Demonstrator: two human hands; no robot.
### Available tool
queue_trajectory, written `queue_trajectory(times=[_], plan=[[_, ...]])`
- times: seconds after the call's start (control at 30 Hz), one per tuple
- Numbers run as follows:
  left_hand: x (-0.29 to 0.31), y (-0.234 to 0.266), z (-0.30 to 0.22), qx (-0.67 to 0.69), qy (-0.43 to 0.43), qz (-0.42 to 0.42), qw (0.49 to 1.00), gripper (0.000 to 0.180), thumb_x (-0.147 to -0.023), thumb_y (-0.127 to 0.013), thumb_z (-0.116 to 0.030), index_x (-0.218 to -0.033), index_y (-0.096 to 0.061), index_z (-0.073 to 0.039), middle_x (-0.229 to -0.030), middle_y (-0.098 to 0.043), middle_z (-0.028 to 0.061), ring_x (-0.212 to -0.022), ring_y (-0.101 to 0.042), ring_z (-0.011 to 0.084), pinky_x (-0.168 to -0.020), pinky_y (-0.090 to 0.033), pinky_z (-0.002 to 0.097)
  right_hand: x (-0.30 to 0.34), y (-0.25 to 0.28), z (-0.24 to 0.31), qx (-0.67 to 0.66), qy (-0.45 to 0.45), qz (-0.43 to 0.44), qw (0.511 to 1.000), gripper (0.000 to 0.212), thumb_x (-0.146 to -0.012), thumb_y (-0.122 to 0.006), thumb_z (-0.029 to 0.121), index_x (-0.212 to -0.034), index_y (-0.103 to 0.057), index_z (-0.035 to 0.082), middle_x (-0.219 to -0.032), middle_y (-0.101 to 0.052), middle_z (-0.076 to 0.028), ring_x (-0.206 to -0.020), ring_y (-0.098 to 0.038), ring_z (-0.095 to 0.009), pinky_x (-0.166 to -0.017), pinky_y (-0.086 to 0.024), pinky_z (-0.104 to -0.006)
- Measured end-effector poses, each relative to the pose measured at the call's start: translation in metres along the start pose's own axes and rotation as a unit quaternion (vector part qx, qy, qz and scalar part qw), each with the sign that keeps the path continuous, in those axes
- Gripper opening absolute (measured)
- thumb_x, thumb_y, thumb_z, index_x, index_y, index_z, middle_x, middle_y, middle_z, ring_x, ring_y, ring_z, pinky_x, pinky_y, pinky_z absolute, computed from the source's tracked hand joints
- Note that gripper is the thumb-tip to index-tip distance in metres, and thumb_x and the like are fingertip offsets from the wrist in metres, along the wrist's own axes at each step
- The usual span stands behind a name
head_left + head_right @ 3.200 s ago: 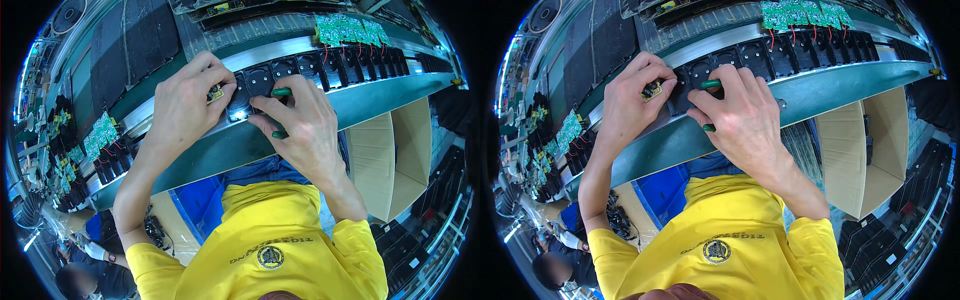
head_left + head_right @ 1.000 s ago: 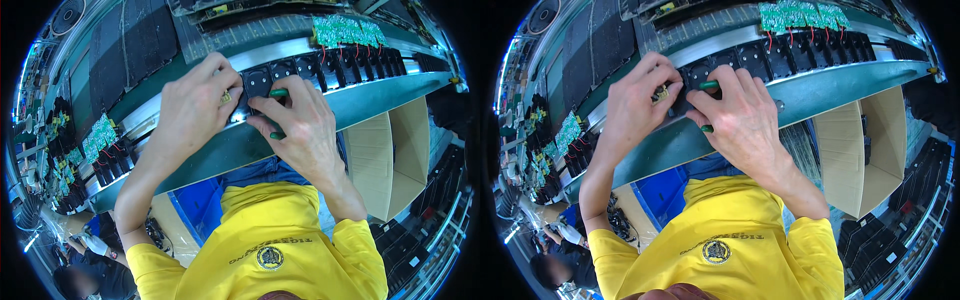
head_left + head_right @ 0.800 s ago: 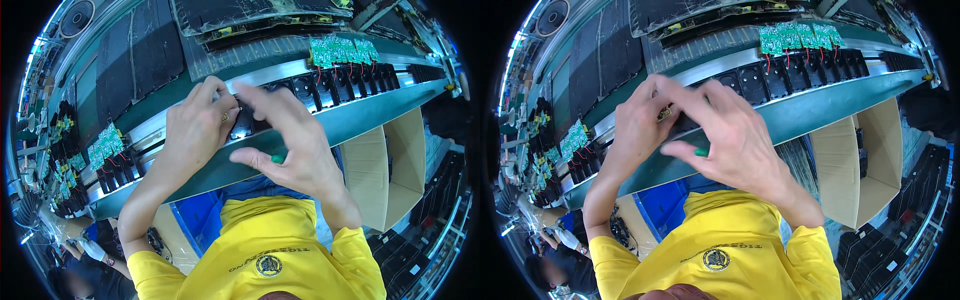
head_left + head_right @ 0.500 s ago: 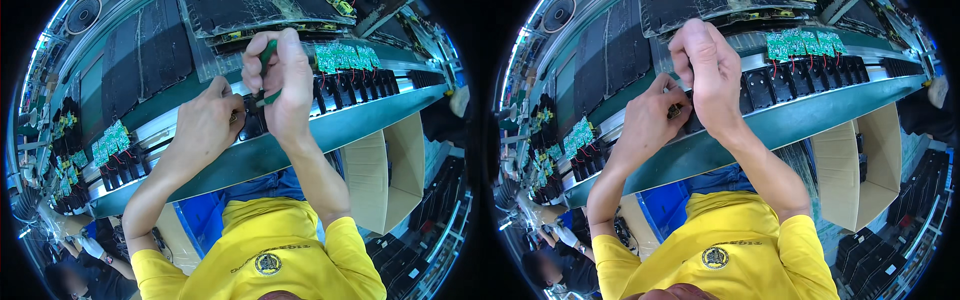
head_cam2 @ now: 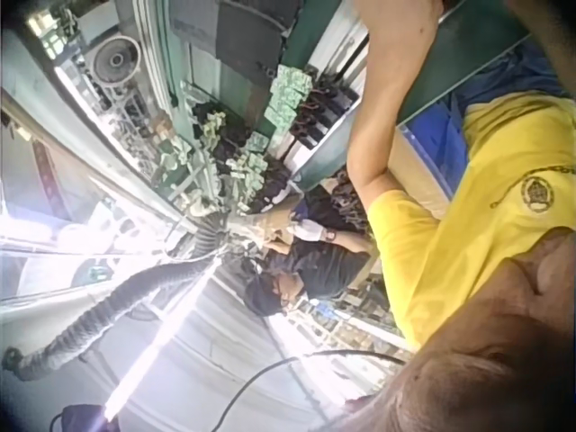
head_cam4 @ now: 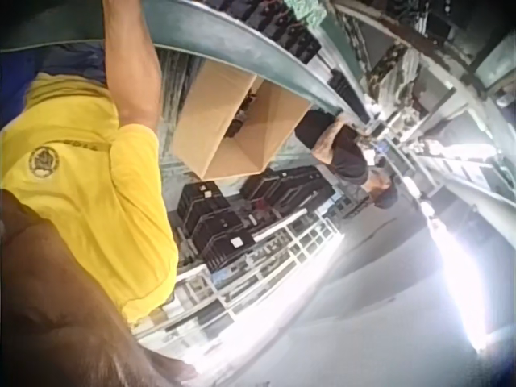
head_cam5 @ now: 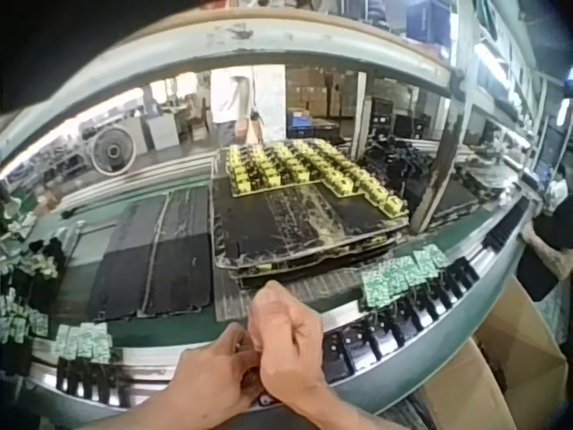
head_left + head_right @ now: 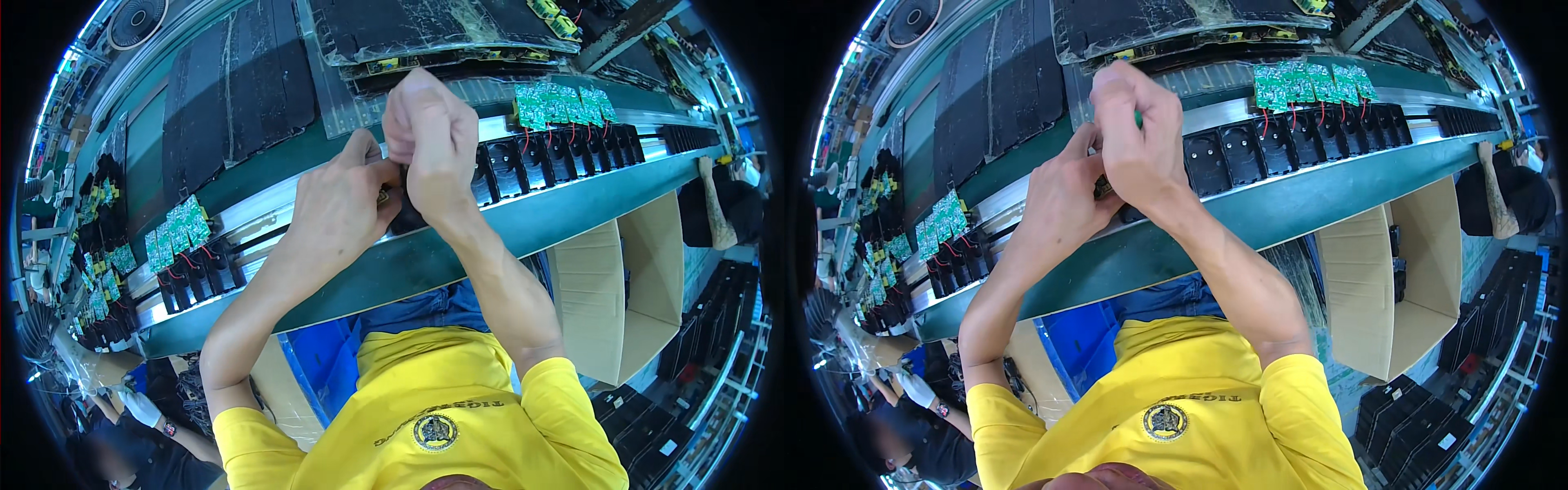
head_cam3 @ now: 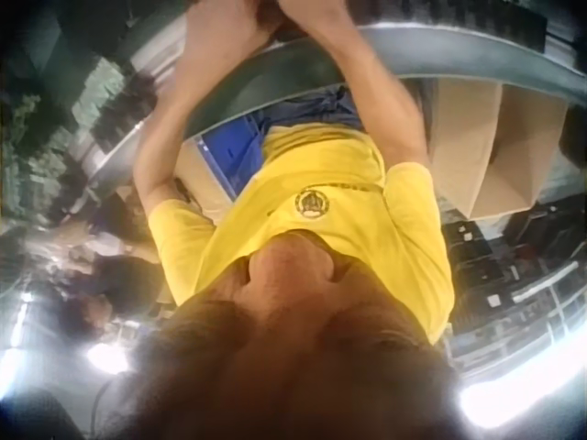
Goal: Assembling electronic components onto circuit boards at a manual assembly station.
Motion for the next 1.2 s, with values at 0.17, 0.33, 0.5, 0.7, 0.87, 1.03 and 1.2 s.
queue_trajectory(times=[0.17,0.33,0.5,0.7,0.87,1.03,1.2], plan=[[-0.004,0.0,-0.004,-0.012,0.028,0.04,0.999,0.009,-0.095,-0.083,-0.014,-0.1,-0.084,-0.007,-0.116,-0.065,0.013,-0.08,-0.071,0.0369,-0.073,-0.059,0.0464,0.006,0.005,0.009,-0.045,-0.019,-0.04,0.998,0.021,-0.116,-0.053,0.02,-0.106,-0.066,0.007,-0.084,-0.054,-0.001,-0.075,-0.041,-0.011,-0.067,-0.037,-0.0273],[-0.004,0.02,-0.005,-0.046,-0.009,0.049,0.998,0.011,-0.095,-0.082,-0.013,-0.102,-0.084,-0.005,-0.116,-0.067,0.0141,-0.083,-0.073,0.0399,-0.074,-0.06,0.0489,0.052,0.009,0.09,0.272,0.115,0.066,0.953,0.03,-0.103,-0.077,0.012,-0.132,-0.082,0.005,-0.101,-0.062,-0.004,-0.085,-0.053,-0.017,-0.077,-0.047,-0.0313],[-0.04,0.026,-0.001,-0.05,-0.054,0.279,0.957,0.035,-0.095,-0.086,-0.017,-0.126,-0.077,-0.006,-0.123,-0.072,0.0111,-0.093,-0.075,0.0401,-0.084,-0.062,0.0489,0.094,0.026,0.056,0.659,0.125,0.198,0.715,0.033,-0.089,-0.093,0.011,-0.122,-0.09,0.015,-0.112,-0.063,-0.005,-0.092,-0.058,-0.024,-0.081,-0.052,-0.0366],[-0.04,0.025,-0.015,-0.172,-0.113,-0.179,0.962,0.038,-0.094,-0.084,-0.015,-0.131,-0.074,-0.011,-0.128,-0.071,0.0063,-0.116,-0.072,0.0297,-0.101,-0.058,0.0438,0.097,0.03,0.05,0.689,0.166,0.176,0.683,0.028,-0.087,-0.094,0.013,-0.115,-0.093,0.018,-0.114,-0.062,-0.006,-0.096,-0.06,-0.027,-0.083,-0.055,-0.0394],[0.015,0.001,0.003,-0.158,-0.084,-0.134,0.975,0.042,-0.09,-0.08,-0.008,-0.132,-0.073,-0.012,-0.139,-0.068,0.006,-0.131,-0.067,0.0277,-0.12,-0.052,0.0462,0.096,0.042,0.071,0.632,0.121,0.138,0.753,0.04,-0.091,-0.094,0.013,-0.13,-0.09,0.017,-0.123,-0.068,-0.011,-0.099,-0.068,-0.029,-0.085,-0.058,-0.0423],[0.071,0.04,0.033,-0.208,-0.083,-0.108,0.968,0.022,-0.098,-0.073,-0.011,-0.12,-0.07,-0.011,-0.14,-0.065,0.0103,-0.134,-0.065,0.0301,-0.128,-0.046,0.0509,0.077,0.16,0.123,0.676,0.135,-0.039,0.723,0.032,-0.102,-0.09,0.019,-0.134,-0.088,0.015,-0.122,-0.068,-0.011,-0.103,-0.069,-0.03,-0.088,-0.059,-0.0422],[0.122,0.077,0.079,-0.219,-0.001,-0.079,0.973,0.038,-0.09,-0.074,-0.002,-0.127,-0.073,-0.01,-0.145,-0.069,0.0114,-0.131,-0.067,0.0358,-0.125,-0.049,0.0524,0.063,0.272,0.121,0.769,-0.012,-0.187,0.611,0.033,-0.113,-0.079,0.04,-0.128,-0.09,0.013,-0.122,-0.07,-0.014,-0.101,-0.073,-0.036,-0.087,-0.061,-0.0459]])
Point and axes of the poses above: each hand's wrist, its own x-axis away from the middle knuckle, its own y-axis out of the back of the hand, z = x × y, the point moved 5 cm from there along -x, towards the middle knuckle
